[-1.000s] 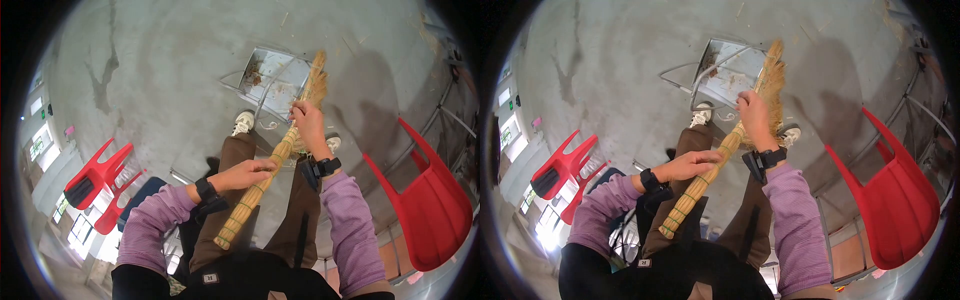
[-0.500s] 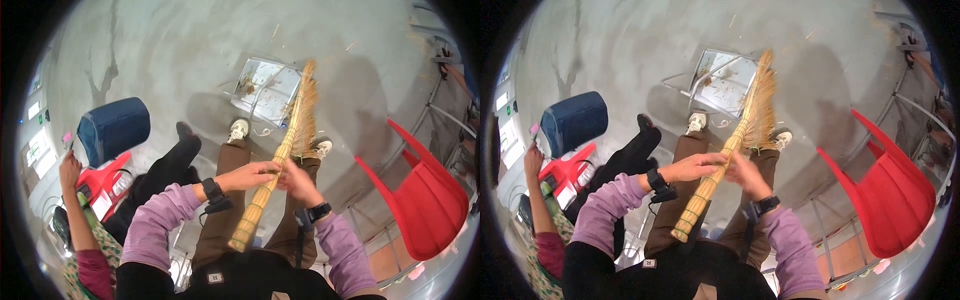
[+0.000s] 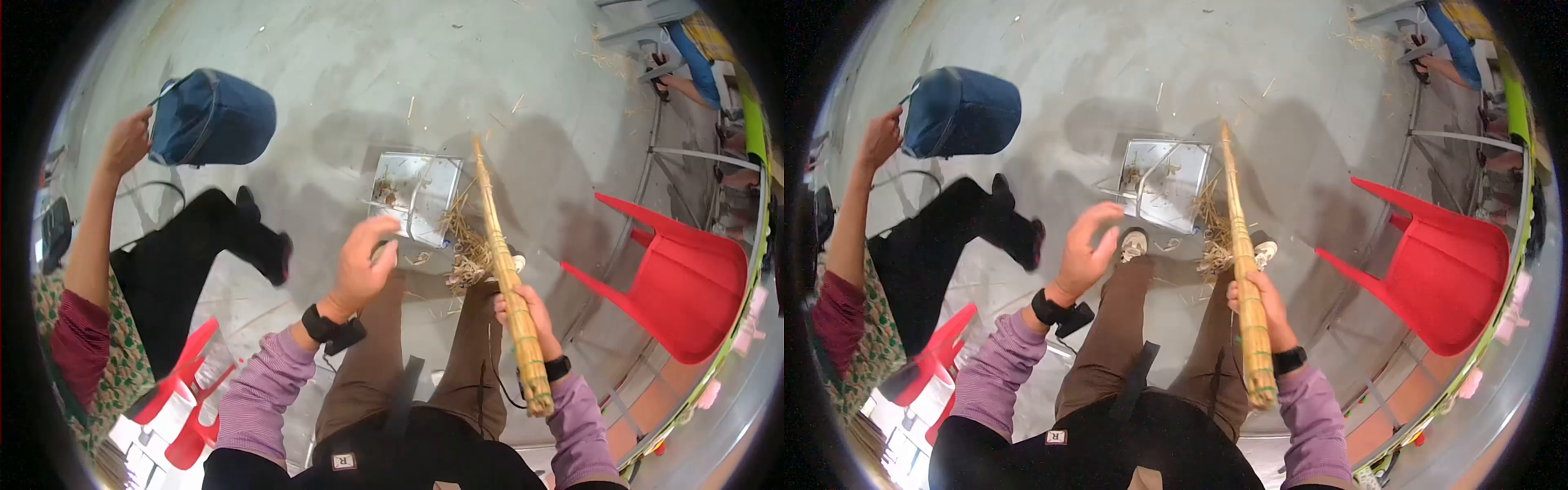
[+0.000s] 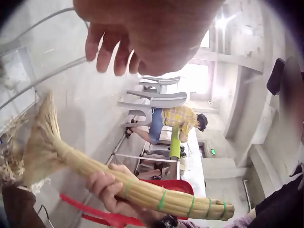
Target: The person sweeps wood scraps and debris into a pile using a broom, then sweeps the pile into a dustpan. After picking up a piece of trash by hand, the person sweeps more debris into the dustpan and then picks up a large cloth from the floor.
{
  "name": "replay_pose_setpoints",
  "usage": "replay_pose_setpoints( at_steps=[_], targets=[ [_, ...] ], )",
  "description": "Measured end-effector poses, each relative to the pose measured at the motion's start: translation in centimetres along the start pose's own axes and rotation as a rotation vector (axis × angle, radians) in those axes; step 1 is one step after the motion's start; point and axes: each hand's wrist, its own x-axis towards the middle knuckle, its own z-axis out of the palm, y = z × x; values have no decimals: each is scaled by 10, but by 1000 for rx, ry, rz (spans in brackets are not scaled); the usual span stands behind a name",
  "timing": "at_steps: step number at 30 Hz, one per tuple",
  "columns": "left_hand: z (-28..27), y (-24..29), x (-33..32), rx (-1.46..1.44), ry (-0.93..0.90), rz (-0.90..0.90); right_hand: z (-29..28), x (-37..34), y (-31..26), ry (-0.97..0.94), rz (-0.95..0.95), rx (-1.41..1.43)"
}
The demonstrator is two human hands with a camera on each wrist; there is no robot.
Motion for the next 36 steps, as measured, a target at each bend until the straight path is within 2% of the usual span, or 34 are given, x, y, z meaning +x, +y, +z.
replay_pose_setpoints(
  at_steps=[3, 6, 9, 12, 15, 18, 19, 21, 24, 27, 31, 34, 36],
  targets=[
    [-10, -10, 22, 135, -4, 54, -3, -42, 13, 64, -52, -35],
    [-5, -32, 34, 263, -222, 110, -16, -67, 46, 114, -165, 113],
    [4, -38, 39, 384, -292, 247, -17, -87, 72, 110, -160, 103],
    [16, -39, 48, 465, -525, 10, -42, -97, 93, 70, -129, 181],
    [32, -39, 44, 573, -503, -63, -65, -105, 125, 149, -152, 227],
    [50, -59, 37, 723, -405, -40, -82, -107, 150, 208, -214, 276],
    [50, -59, 33, 689, -393, -62, -92, -109, 163, 246, -226, 311],
    [48, -55, 35, 610, -360, -89, -112, -113, 183, 220, -252, 413],
    [42, -55, 30, 724, -461, -81, -142, -112, 200, 173, -301, 599],
    [22, -62, 15, 688, -508, -110, -180, -100, 223, 103, -286, 794],
    [-17, -72, 10, 606, -434, -140, -206, -85, 243, 40, -308, 970],
    [-44, -71, 18, 583, -399, -146, -198, -67, 252, -6, -296, 785],
    [-63, -81, 22, 558, -384, -171, -188, -41, 252, 63, -288, 628]
  ],
)
